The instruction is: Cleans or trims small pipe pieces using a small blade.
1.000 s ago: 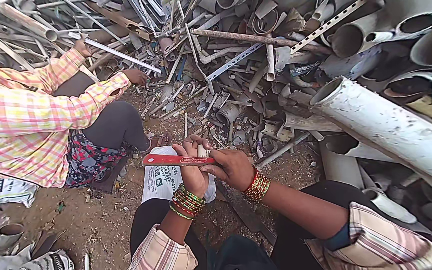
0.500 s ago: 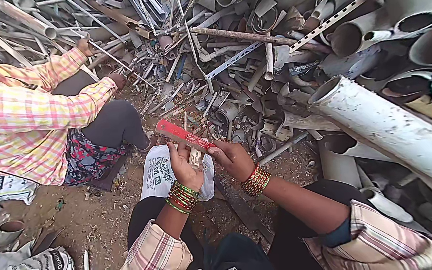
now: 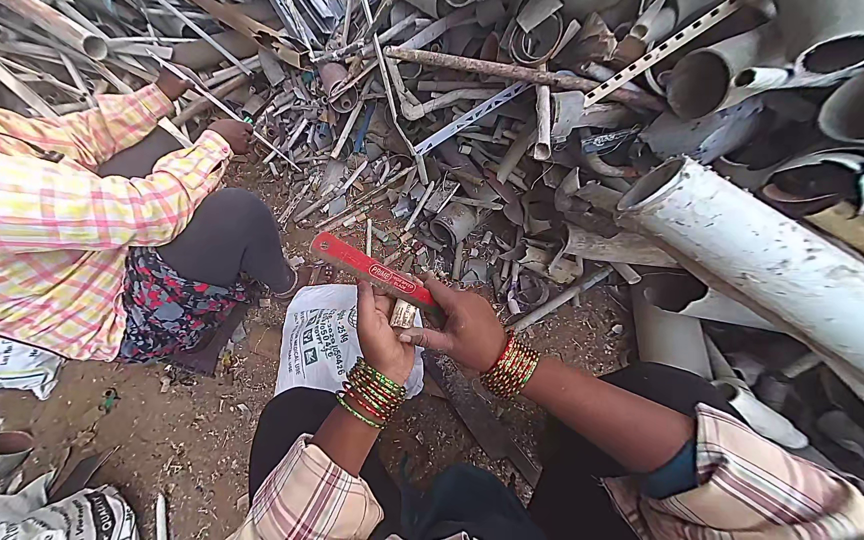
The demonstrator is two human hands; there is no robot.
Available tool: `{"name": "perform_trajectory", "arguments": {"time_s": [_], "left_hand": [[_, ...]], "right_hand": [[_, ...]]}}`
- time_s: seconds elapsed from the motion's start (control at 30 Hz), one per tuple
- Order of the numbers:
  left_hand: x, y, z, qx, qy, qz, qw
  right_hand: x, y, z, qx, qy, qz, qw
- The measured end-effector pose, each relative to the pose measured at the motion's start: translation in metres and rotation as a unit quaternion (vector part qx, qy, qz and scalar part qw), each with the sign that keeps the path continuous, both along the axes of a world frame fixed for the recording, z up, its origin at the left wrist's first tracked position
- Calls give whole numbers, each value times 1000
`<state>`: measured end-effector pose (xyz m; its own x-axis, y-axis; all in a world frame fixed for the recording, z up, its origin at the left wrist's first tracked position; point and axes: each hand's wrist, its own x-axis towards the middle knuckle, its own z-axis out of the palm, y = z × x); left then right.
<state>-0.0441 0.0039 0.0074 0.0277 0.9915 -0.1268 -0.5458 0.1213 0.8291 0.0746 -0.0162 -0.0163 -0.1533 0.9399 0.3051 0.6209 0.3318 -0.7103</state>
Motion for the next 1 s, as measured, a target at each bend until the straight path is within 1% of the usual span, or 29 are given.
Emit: {"name": "perform_trajectory", "arguments": {"time_s": [0.07,0.13,0.23,0.33,0.43,0.53,0.63,0.73,0.83,0.9,1.0], "left_hand": [[-3,2,-5,24,-3,-9,1000],[-5,2,-10,42,-2,-21,999],[-5,0,-11,73,31,-22,997],[-4,0,-10,104,61,-5,993],[-9,3,-10,130,68,-26,989],[-9,4,-4,78,24,-18,997],[-7,7,0,12,-34,21,999],[-6,9,-1,-33,-58,37,997],[-5,10,-1,-22,-40,49,998],[-5,8,0,-2,-16,49,999],[-4,8,0,2,7,57,998]], "right_hand": [[-3,-1,-1,11,-13,1,1000],[-6,-2,-1,0,-17,3,1000],[-10,-4,0,-29,-14,5,999],[-13,-6,-2,-13,-11,1,1000],[-14,-7,1,-12,-16,2,1000],[-13,-6,2,-5,-15,1,1000],[-13,-5,1,9,-15,2,1000],[-12,-5,3,1,-20,8,1000],[-12,-5,1,20,-17,-3,1000],[-11,-5,2,12,-12,-10,1000],[-11,-4,-1,11,-8,-12,1000]]}}
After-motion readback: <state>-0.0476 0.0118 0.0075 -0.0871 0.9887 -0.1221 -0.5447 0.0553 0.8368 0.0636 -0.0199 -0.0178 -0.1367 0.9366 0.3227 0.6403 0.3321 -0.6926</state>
